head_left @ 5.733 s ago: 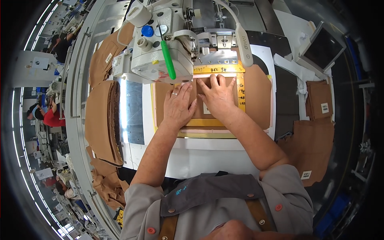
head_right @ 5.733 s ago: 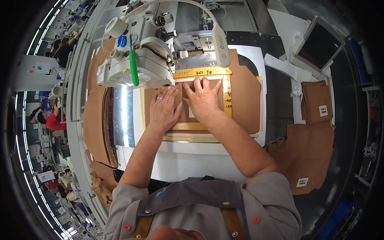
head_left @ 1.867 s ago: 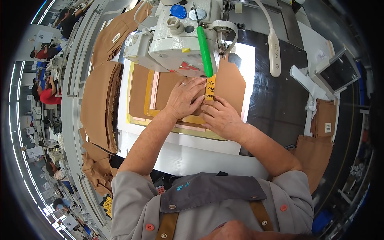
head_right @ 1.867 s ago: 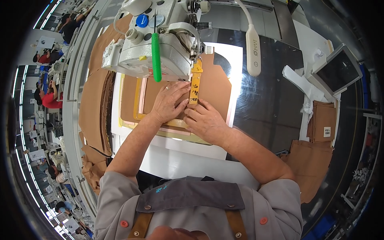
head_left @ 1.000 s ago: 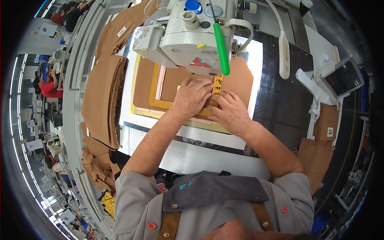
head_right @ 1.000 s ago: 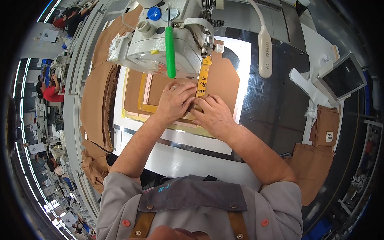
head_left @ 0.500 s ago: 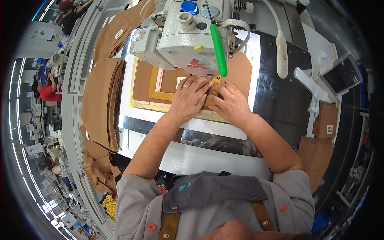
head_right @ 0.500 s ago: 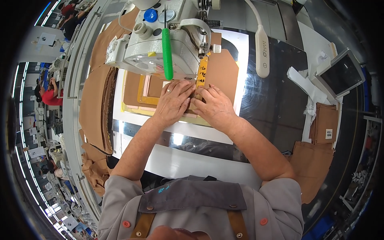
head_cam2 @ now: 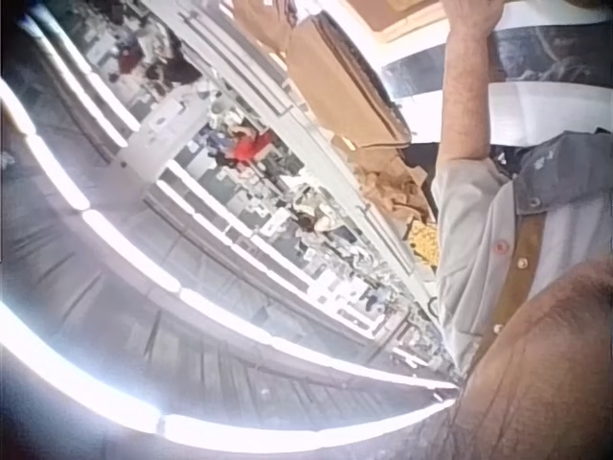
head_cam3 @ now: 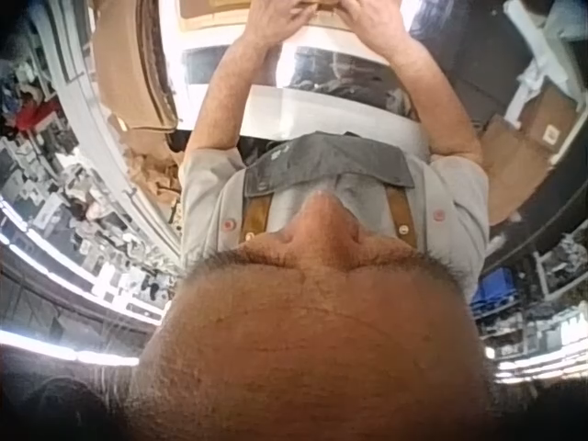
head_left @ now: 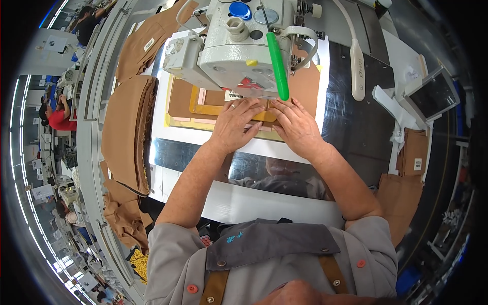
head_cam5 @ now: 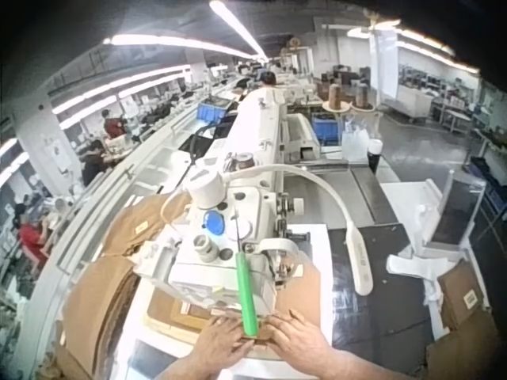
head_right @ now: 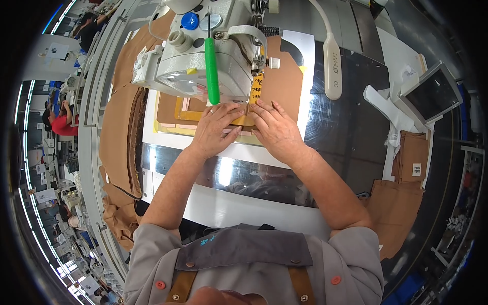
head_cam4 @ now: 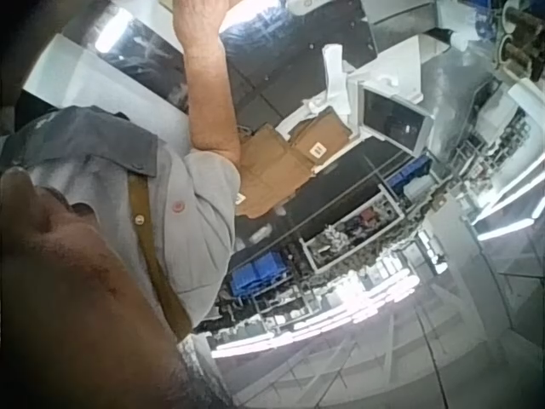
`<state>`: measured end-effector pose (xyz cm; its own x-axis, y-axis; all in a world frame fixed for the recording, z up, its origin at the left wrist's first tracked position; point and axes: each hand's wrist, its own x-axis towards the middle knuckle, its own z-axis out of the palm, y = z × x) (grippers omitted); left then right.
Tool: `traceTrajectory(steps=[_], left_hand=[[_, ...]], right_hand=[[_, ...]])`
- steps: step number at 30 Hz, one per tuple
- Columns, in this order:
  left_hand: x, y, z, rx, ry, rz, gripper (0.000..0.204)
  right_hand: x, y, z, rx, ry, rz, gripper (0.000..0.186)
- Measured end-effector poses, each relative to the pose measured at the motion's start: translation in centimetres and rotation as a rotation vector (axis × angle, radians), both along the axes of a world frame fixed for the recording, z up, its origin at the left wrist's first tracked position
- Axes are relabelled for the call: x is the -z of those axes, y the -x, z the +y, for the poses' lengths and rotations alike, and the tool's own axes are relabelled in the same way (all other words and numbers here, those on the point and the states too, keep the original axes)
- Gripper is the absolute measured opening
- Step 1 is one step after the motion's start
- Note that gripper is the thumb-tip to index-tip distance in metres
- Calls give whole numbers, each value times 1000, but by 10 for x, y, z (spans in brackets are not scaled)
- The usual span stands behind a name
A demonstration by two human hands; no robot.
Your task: Operating an industrial sewing machine to attach or stitch leather patches onto fabric or larger leather pieces.
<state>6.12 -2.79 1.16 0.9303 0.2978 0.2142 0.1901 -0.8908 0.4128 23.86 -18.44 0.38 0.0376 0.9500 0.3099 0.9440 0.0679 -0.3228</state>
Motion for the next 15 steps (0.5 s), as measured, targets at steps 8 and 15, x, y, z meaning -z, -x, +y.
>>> traceTrajectory(steps=[8,15], left_hand=[[-1,-10,4,-24,-94,45,42],[5,-15,3,-82,-95,89,45]], right_hand=[[6,-11,8,50,-13,-13,37],[6,-21,17,87,5,-38,35]])
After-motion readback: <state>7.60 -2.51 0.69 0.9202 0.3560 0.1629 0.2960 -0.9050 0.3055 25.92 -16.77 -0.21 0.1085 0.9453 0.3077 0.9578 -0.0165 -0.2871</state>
